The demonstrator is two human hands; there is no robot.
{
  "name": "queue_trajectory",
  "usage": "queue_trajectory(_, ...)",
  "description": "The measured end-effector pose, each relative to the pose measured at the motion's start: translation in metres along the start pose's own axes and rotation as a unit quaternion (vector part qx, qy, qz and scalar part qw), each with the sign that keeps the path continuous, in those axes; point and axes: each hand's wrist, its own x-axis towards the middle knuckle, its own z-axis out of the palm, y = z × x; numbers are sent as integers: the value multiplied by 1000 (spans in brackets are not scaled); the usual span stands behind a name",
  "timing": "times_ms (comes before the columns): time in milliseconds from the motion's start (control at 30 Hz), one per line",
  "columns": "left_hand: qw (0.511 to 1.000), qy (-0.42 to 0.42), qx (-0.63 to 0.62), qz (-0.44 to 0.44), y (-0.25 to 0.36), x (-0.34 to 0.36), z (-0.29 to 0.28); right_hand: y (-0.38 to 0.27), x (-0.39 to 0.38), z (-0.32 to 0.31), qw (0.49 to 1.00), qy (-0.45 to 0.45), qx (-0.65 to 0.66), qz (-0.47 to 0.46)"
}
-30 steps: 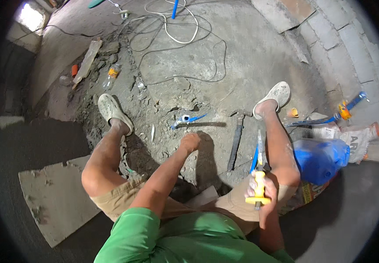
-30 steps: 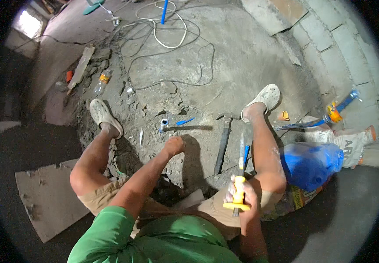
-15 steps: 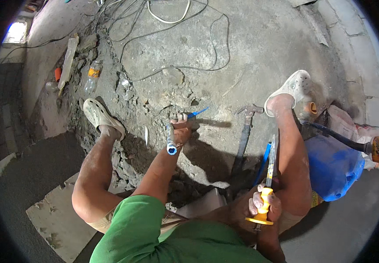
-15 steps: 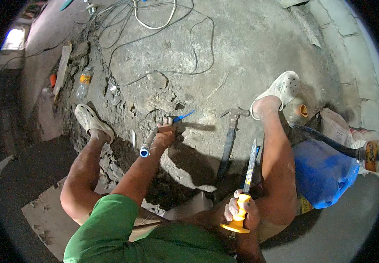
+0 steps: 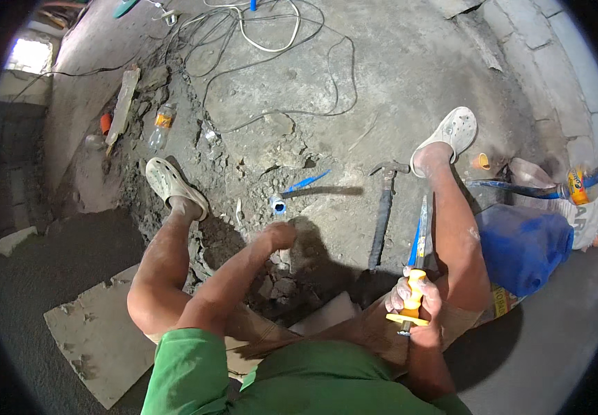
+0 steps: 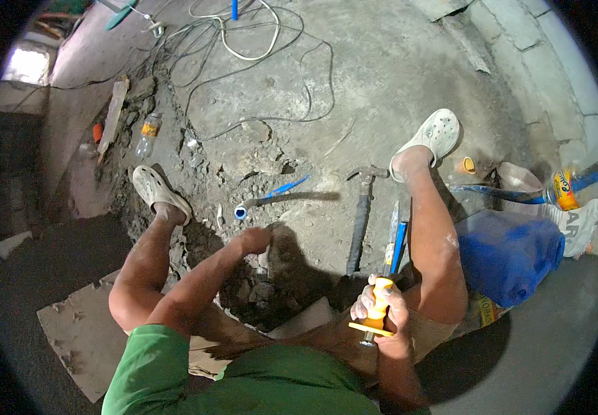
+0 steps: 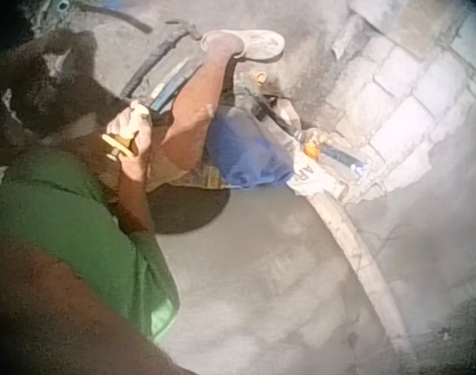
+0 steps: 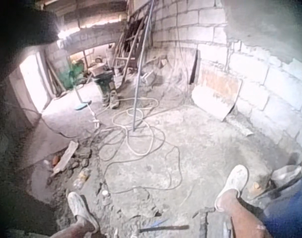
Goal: Fitting and securing blue PVC plumbing pipes into a concrete floor using a hammer and hacksaw.
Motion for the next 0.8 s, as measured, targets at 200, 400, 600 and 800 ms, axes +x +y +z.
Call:
queue_trajectory(200,921,337,-194,-25,-8,111,-13,0,6,-10,999,36,-9,27)
queue_trajectory(400,933,338,-126,3,-18,134,8,4,9,-10,1000,17,-18,14)
queue_trajectory(600,942,178,-210,-192,18,25,-28,8,15,11,992,90,-71,43)
queue_trajectory(800,802,190,-535,183,55,-36,3,44,24,-15,964,42,-261,18)
